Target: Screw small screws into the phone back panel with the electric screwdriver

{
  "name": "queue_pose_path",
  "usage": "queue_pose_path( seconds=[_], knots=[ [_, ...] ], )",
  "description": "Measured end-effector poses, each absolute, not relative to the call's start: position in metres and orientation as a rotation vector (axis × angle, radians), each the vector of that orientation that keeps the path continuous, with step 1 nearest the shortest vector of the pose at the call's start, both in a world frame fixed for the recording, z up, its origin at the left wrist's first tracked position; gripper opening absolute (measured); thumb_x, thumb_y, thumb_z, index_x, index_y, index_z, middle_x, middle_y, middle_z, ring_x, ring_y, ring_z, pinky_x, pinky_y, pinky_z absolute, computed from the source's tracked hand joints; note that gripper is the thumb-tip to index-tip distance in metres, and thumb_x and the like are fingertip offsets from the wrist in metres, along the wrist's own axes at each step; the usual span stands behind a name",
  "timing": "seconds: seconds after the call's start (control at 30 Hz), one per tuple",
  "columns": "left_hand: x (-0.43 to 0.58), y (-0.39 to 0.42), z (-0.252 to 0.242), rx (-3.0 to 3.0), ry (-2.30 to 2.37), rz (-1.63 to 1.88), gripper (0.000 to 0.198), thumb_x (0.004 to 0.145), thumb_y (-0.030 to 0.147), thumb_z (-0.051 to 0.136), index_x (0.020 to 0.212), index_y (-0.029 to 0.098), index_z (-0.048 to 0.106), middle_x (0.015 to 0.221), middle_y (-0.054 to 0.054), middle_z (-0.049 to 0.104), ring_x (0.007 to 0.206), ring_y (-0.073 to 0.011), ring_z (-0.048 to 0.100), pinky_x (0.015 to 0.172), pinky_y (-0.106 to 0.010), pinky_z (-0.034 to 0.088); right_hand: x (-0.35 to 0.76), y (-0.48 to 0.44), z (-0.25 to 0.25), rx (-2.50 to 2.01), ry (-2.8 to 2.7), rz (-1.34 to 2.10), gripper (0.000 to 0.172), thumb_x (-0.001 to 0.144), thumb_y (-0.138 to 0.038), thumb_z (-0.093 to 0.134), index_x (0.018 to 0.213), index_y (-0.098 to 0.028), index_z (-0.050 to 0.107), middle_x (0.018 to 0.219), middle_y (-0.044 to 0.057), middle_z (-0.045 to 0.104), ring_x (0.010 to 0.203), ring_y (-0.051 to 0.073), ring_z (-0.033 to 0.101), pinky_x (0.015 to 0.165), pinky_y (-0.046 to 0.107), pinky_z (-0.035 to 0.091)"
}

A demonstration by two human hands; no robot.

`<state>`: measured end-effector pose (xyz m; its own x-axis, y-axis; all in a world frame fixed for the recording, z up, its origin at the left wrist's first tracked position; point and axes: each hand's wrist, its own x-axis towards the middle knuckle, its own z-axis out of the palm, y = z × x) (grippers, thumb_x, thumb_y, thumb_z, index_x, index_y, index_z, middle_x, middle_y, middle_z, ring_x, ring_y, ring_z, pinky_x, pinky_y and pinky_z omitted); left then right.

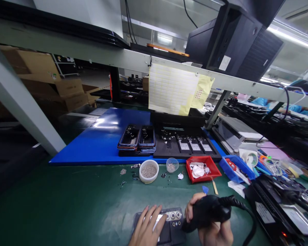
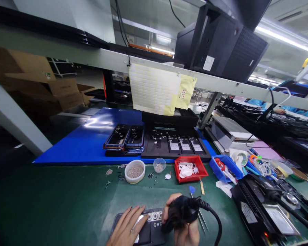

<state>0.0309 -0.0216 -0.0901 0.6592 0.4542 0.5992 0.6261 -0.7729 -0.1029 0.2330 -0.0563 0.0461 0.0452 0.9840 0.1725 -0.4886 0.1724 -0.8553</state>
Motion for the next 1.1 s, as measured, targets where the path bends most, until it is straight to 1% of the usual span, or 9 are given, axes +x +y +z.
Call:
queue_pose_path(
  seconds=[0.1,0.23,0.47,0.63,0.77,0.87,1.0,1.07,1.1],
  knots=[
    [0.032,-0.022,-0.096,-2.578,-0.879,-0.849,0.070,0.079,0.068,0.050,0.127,0.018,0.054,0.127,-0.012,0.059,0.120,-0.0319,0.044,0.103,-0.046,0.022,0.228,-0.057,0.033,-0.771,-0.946,1.190,0.058,0.057,-0.074,0.068,0.090,-0.028,0.059,0.060,-0.002,0.061,0.051,0.016,0.048,0.052,0.027,0.035],
    [0.036,-0.023,-0.106,-2.626,-0.969,-0.910,0.072,0.073,0.069,0.057,0.124,0.019,0.053,0.127,-0.013,0.059,0.116,-0.0334,0.049,0.098,-0.047,0.032,0.222,-0.059,0.016,-1.013,-0.984,0.965,0.029,0.073,-0.041,0.075,0.081,-0.026,0.052,0.058,-0.007,0.055,0.049,0.011,0.046,0.051,0.023,0.034],
    [0.047,-0.023,-0.075,-3.130,-1.189,-0.605,0.091,0.050,0.031,0.087,0.130,0.016,0.047,0.135,-0.022,0.052,0.120,-0.0434,0.049,0.093,-0.062,0.046,0.224,-0.058,0.013,-1.124,-1.005,0.901,0.027,0.079,-0.044,0.068,0.077,-0.024,0.050,0.054,-0.007,0.051,0.047,0.012,0.045,0.048,0.024,0.035],
    [0.048,-0.022,-0.063,-3.297,-1.306,-0.556,0.083,0.058,0.033,0.083,0.131,0.016,0.047,0.139,-0.021,0.048,0.126,-0.0433,0.043,0.099,-0.066,0.039,0.225,-0.058,0.010,-1.083,-1.033,0.962,0.029,0.079,-0.045,0.067,0.078,-0.023,0.048,0.055,-0.007,0.051,0.047,0.011,0.044,0.048,0.024,0.032],
    [0.045,-0.021,-0.085,-3.206,-1.215,-0.776,0.084,0.058,0.040,0.081,0.132,0.022,0.046,0.137,-0.017,0.050,0.123,-0.0416,0.046,0.096,-0.061,0.043,0.231,-0.057,0.025,-0.954,-1.046,1.072,0.028,0.082,-0.045,0.065,0.085,-0.023,0.048,0.054,-0.007,0.050,0.048,0.011,0.045,0.049,0.024,0.034],
    [0.045,-0.018,-0.102,-3.013,-1.053,-0.923,0.084,0.056,0.043,0.080,0.130,0.021,0.046,0.131,-0.017,0.055,0.115,-0.0392,0.052,0.090,-0.053,0.047,0.265,-0.053,0.051,-0.886,-0.955,1.046,0.034,0.083,-0.053,0.062,0.093,-0.024,0.047,0.054,-0.008,0.051,0.048,0.011,0.048,0.052,0.025,0.039],
    [0.048,-0.007,-0.103,-2.847,-0.876,-0.990,0.078,0.052,0.046,0.081,0.119,0.018,0.053,0.114,-0.013,0.065,0.098,-0.0326,0.059,0.081,-0.042,0.050,0.349,-0.054,0.067,-1.433,-0.897,0.804,0.053,0.080,-0.057,0.062,0.113,-0.021,0.041,0.069,-0.002,0.058,0.048,0.015,0.054,0.048,0.029,0.044],
    [0.047,-0.001,-0.095,-2.862,-0.786,-1.018,0.068,0.060,0.045,0.077,0.118,0.018,0.055,0.112,-0.012,0.067,0.095,-0.0303,0.060,0.079,-0.039,0.052,0.388,-0.059,0.055,-1.772,-1.009,0.614,0.077,0.078,-0.051,0.062,0.134,-0.019,0.019,0.081,0.003,0.061,0.058,0.022,0.061,0.056,0.037,0.052],
    [0.046,0.001,-0.090,-2.912,-0.788,-1.048,0.065,0.064,0.042,0.075,0.121,0.019,0.055,0.115,-0.012,0.066,0.098,-0.0302,0.060,0.081,-0.038,0.052,0.404,-0.062,0.045,-1.883,-1.154,0.483,0.080,0.080,-0.046,0.054,0.140,-0.014,0.011,0.098,0.012,0.061,0.077,0.027,0.066,0.069,0.042,0.054]
  ],
)
